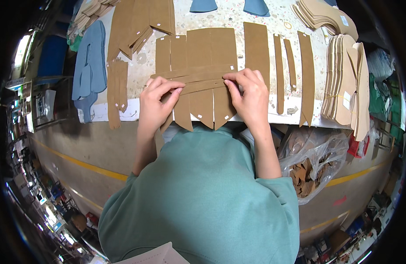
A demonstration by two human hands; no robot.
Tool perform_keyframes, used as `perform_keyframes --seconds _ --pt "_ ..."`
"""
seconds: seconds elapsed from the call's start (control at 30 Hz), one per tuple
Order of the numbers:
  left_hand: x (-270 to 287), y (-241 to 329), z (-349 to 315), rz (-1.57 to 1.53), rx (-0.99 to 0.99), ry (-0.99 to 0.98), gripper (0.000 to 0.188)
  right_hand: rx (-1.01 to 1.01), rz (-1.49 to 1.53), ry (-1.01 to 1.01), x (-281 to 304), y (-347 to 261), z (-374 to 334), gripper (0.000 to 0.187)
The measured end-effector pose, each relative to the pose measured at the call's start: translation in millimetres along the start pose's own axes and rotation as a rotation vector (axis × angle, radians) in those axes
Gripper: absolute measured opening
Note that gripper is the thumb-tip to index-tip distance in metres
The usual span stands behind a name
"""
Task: The person sorts and stacks brown cardboard pieces on a workbench, aligning edges and organizing them into neat piles. They occasionally pick up and place down individual pieces and small stacks, maintaining an orderly arrangement.
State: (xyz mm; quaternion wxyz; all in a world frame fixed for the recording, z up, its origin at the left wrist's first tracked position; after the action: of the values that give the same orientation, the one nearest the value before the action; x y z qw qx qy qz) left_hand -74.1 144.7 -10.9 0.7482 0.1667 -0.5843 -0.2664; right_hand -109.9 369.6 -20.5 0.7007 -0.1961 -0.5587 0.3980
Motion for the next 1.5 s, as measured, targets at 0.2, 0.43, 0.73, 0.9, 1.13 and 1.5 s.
perform_keyframes --seconds 0.2,0.43,0.73,0.9,1.13,1.5 --pt "2.1 13.6 11.3 -0.054 -0.048 0.007 0.013 0.036 -0.037 -0.045 3.5 -0.8 -0.6 0.014" --pt "-17.3 33.3 36.2 -0.286 -0.179 -0.212 0.024 0.058 0.087 -0.075 8.7 -12.3 1.2 0.017" --pt "-27.0 37.3 32.4 -0.639 0.099 -0.497 0.020 0.023 0.177 0.152 8.5 -31.3 2.0 0.017" --pt "-19.9 37.2 30.2 -0.569 0.112 -0.433 0.016 0.076 0.258 0.193 0.0 -35.9 -2.5 0.013" --pt "-17.2 40.9 23.8 -0.831 0.171 -0.465 0.020 -0.172 0.829 0.134 -5.1 -24.1 -10.1 0.016" --pt "-24.8 54.9 23.3 -0.711 0.085 -0.475 0.021 -0.338 1.318 0.186 21.6 -5.0 2.3 0.016"
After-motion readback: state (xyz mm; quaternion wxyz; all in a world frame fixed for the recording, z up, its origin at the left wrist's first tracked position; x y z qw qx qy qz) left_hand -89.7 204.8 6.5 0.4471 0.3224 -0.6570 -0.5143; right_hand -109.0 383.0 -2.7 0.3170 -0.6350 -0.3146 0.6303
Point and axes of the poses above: each hand's wrist, its own z-axis towards the middle knuckle, its own x-axis out of the back of the hand, y = z × x, the point moved 3 cm from there along z, towards the middle knuckle, and after that the axes turned 3 degrees about z, right-handed, at the moved point
